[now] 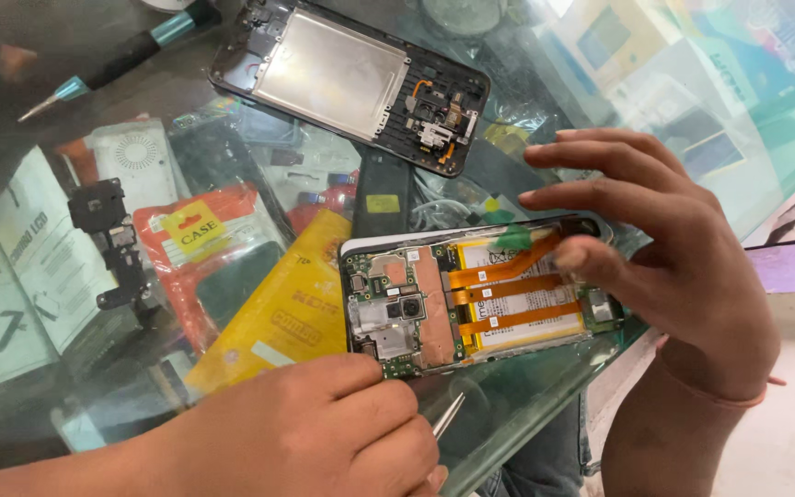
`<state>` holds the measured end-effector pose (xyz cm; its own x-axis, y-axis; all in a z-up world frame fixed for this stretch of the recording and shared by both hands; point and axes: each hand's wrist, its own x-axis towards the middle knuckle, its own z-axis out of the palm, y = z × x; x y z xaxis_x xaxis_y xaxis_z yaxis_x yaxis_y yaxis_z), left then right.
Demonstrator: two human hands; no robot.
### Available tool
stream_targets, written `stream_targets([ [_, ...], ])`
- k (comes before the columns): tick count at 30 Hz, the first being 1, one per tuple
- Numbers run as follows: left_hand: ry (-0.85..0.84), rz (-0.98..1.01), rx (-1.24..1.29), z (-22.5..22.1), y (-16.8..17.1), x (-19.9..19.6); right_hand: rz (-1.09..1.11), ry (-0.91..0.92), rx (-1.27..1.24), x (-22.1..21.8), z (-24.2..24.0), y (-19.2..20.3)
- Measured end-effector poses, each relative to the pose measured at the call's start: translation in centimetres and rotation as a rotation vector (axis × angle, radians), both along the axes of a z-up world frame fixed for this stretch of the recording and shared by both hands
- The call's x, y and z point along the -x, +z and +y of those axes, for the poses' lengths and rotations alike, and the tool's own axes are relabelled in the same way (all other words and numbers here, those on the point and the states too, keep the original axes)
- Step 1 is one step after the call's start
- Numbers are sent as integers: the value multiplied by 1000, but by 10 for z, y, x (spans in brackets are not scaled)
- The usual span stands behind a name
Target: The person uses tweezers to remove a small metal bracket and a camera module from the interior of a disassembled smartphone. They then place the removed parts on the glass work surface.
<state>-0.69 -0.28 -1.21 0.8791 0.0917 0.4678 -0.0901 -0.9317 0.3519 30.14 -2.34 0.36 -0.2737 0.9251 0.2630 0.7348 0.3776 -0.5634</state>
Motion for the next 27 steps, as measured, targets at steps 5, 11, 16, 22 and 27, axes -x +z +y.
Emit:
stream_targets([
  [5, -51, -15, -20, 0, 1, 1, -12, 214, -13, -8, 7, -1],
  [11, -97, -31, -78, -1, 5, 5, 34, 193, 58, -9, 5, 0],
  [16, -108, 45, 7, -2, -6, 7, 360, 47, 193, -13, 13, 12],
  [22, -184, 80, 194, 3, -26, 7, -521, -242, -317, -95, 122, 28],
  [27, -122, 454, 630, -2, -46, 11, -783, -203, 132, -149, 245, -5],
])
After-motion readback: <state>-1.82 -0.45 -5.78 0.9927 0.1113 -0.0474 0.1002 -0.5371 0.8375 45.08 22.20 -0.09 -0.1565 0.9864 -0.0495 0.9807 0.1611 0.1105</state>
